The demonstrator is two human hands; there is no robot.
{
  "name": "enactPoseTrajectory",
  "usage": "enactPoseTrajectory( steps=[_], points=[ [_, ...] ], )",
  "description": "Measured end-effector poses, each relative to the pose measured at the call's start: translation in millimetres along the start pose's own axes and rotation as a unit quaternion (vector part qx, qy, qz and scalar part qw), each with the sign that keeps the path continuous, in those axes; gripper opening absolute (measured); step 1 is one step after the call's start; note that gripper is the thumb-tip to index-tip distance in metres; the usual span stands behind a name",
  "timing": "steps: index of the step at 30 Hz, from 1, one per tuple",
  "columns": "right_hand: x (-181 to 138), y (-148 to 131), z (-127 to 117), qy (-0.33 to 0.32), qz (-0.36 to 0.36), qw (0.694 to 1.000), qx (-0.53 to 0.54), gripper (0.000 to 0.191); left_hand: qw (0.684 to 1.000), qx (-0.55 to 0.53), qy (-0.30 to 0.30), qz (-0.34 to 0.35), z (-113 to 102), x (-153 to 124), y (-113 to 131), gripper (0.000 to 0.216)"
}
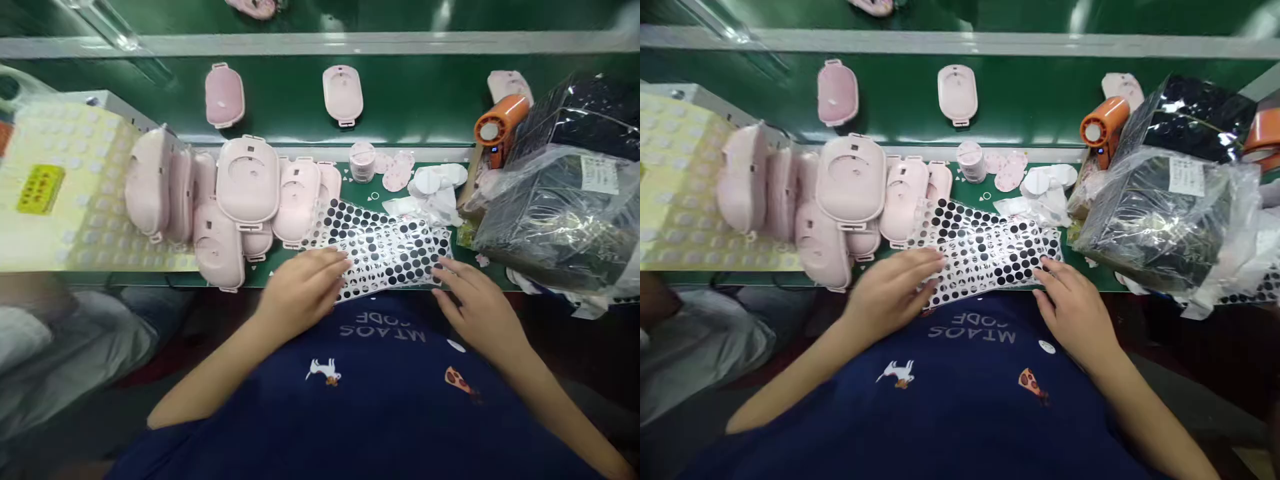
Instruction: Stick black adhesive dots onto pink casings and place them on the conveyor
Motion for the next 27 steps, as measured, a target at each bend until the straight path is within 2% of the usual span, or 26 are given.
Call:
enactPoseTrajectory(
  steps=[4,7,10,12,14,16,21,24,27],
  points=[
    [43,-6,27,-0.023,-0.056,0.998,-0.034,0.031,0.997,0.023,-0.028,-0.065,38,32,-21,0.025],
    [56,-8,47,-0.056,-0.051,0.996,-0.055,0.052,0.992,0.024,-0.038,-0.115,46,45,-35,0.03],
    [53,-8,60,-0.077,-0.039,0.994,-0.061,0.059,0.986,0.037,-0.098,-0.132,46,57,-37,0.033],
    [47,-8,62,-0.052,-0.042,0.996,-0.064,0.05,0.973,0.06,-0.164,-0.151,45,67,-32,0.032],
    [40,-9,60,-0.003,-0.066,0.996,-0.067,0.036,0.954,0.085,-0.23,-0.175,44,79,-26,0.031],
    [33,-11,57,0.057,-0.101,0.991,-0.067,0.021,0.938,0.096,-0.269,-0.198,40,93,-22,0.034],
    [7,-9,49,0.174,-0.129,0.975,-0.053,0.01,0.918,0.108,-0.316,-0.216,37,124,-19,0.035],
    [-10,-5,51,0.207,-0.143,0.967,-0.049,0.008,0.916,0.117,-0.323,-0.206,43,133,-15,0.041],
    [-24,2,58,0.214,-0.146,0.965,-0.042,0.01,0.917,0.096,-0.334,-0.194,50,137,-11,0.042]
  ],
)
Point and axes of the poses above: each hand's wrist, its own x-axis towards the middle knuckle, its own z-axis out of the palm, y = z × x, the point moved 3 cm from there along x, towards the middle knuckle, and after that the axes turned 15 degrees about -y, right-handed, at the moved point
